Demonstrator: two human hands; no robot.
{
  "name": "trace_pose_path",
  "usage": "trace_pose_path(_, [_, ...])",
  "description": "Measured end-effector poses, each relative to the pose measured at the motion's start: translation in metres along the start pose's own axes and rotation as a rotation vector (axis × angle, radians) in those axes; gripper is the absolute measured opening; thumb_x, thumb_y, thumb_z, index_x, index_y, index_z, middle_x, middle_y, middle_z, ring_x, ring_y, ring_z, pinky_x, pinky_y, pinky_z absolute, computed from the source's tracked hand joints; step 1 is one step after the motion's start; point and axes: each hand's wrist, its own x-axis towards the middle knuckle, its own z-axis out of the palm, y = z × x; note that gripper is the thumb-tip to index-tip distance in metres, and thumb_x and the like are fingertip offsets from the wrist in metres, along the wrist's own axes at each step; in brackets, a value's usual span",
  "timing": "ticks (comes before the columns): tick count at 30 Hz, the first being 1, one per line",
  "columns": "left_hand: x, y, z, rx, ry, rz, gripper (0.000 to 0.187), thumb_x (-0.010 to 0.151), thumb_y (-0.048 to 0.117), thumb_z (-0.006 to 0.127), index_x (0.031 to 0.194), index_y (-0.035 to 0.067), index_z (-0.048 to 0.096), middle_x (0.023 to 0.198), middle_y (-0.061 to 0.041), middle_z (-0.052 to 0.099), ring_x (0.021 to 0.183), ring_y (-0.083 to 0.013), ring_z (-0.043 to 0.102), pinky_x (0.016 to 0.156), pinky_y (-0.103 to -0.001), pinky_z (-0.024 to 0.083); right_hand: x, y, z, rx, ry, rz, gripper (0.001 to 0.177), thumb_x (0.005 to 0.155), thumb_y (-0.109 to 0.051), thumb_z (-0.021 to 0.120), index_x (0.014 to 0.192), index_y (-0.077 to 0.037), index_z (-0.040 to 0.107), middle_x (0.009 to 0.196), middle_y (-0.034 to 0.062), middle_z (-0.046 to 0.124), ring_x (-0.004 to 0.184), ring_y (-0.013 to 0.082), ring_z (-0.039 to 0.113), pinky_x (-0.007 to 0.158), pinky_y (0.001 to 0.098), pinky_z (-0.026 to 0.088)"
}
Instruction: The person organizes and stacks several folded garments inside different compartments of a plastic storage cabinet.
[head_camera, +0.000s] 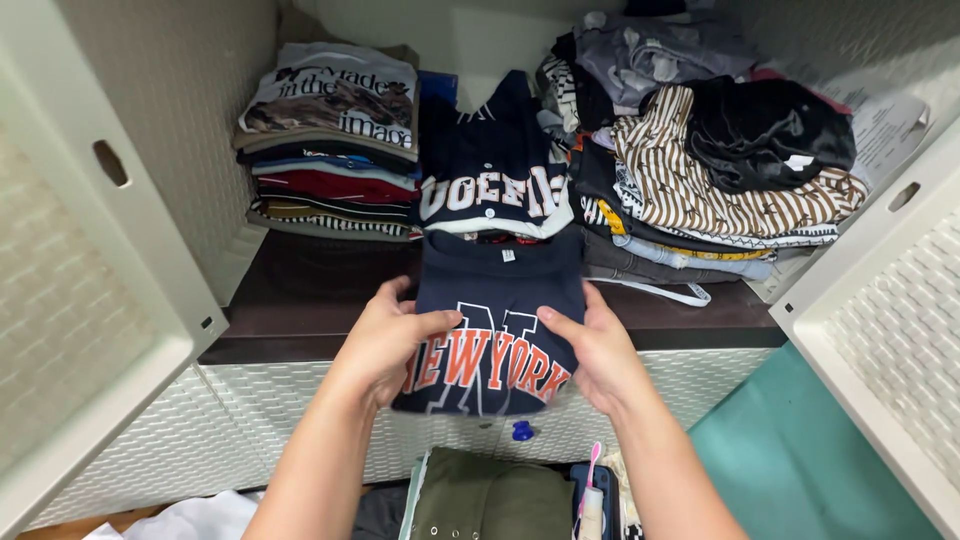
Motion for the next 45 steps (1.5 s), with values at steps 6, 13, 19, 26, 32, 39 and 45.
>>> trace_pose_path(6, [-0.038, 0.01, -0.013, -0.275, -0.331, 0.004, 0.106, 0.07, -0.009, 0.067, 0.161, 0.02, 0.021, 0.128, -0.022, 0.066, 0.087, -0.0235, 0.072, 0.068, -0.035, 0.063, -0.037, -0.025, 0.004, 0.293, 0.051, 0.199, 0.083, 0.079, -0.009, 0.072, 0.156, -0.007, 0.041, 0.141, 0.0208, 0.06, 0.112, 0.0291, 0.065, 0.091, 0.041, 0.052])
trace_pose_path(13, [0.04, 0.101, 0.012, -0.015, -0.29, 0.477, 0.111, 0.071, -0.014, 0.064, 0.163, 0.024, 0.015, 0.142, -0.02, 0.057, 0.084, -0.0176, 0.074, 0.074, -0.032, 0.061, 0.069, -0.108, 0.014, -0.235, 0.024, -0.4, 0.095, 0.084, -0.006, 0.076, 0.163, -0.013, 0.024, 0.163, 0.0137, 0.039, 0.141, 0.0226, 0.047, 0.111, 0.0337, 0.043])
trace_pose_path(19, [0.166, 0.165, 0.019, 0.8, 0.169, 0.786, 0.069, 0.079, 0.014, 0.077, 0.142, 0.009, 0.048, 0.103, -0.028, 0.072, 0.09, -0.0398, 0.07, 0.078, -0.047, 0.056, 0.22, -0.159, 0.031, -0.292, 0.199, -0.159, 0.095, 0.082, -0.016, 0.074, 0.159, -0.016, 0.019, 0.145, 0.0177, 0.055, 0.118, 0.0294, 0.066, 0.09, 0.0449, 0.057])
trace_pose_path(26, [0.163, 0.024, -0.012, 0.558, -0.062, 0.171, 0.035, 0.088, 0.001, 0.055, 0.12, -0.003, 0.068, 0.109, -0.02, 0.075, 0.095, -0.0318, 0.078, 0.077, -0.044, 0.066, 0.218, -0.042, 0.039, -1.273, -0.347, -0.63, 0.085, 0.08, -0.021, 0.079, 0.153, -0.017, 0.036, 0.159, 0.0224, 0.031, 0.148, 0.0372, 0.03, 0.12, 0.0437, 0.03])
trace_pose_path(32, [0.142, 0.019, -0.044, -0.185, -0.097, -0.011, 0.047, 0.095, -0.001, 0.047, 0.142, -0.007, 0.046, 0.136, -0.023, 0.061, 0.118, -0.0339, 0.066, 0.097, -0.046, 0.06, 0.231, -0.045, 0.042, -1.429, -0.395, -0.586, 0.069, 0.081, 0.003, 0.057, 0.146, -0.021, 0.054, 0.156, 0.0214, 0.04, 0.141, 0.0401, 0.039, 0.115, 0.0452, 0.036])
trace_pose_path(39, [0.148, 0.011, -0.093, -0.881, 0.167, 0.033, 0.036, 0.094, 0.002, 0.042, 0.128, -0.011, 0.045, 0.139, -0.026, 0.048, 0.138, -0.0446, 0.043, 0.116, -0.068, 0.035, 0.229, -0.061, 0.044, -1.66, -0.152, -0.609, 0.059, 0.078, 0.005, 0.055, 0.119, -0.03, 0.078, 0.136, 0.0173, 0.064, 0.135, 0.0353, 0.055, 0.114, 0.0439, 0.043])
trace_pose_path(45, [0.182, 0.008, -0.103, -0.934, 0.198, 0.024, 0.034, 0.095, 0.013, 0.043, 0.124, -0.003, 0.052, 0.128, -0.02, 0.056, 0.133, -0.0364, 0.049, 0.119, -0.059, 0.028, 0.219, -0.043, 0.081, -1.811, 0.068, -0.895, 0.076, 0.063, -0.009, 0.061, 0.138, -0.023, 0.061, 0.148, 0.0206, 0.055, 0.14, 0.0423, 0.043, 0.106, 0.0656, 0.029])
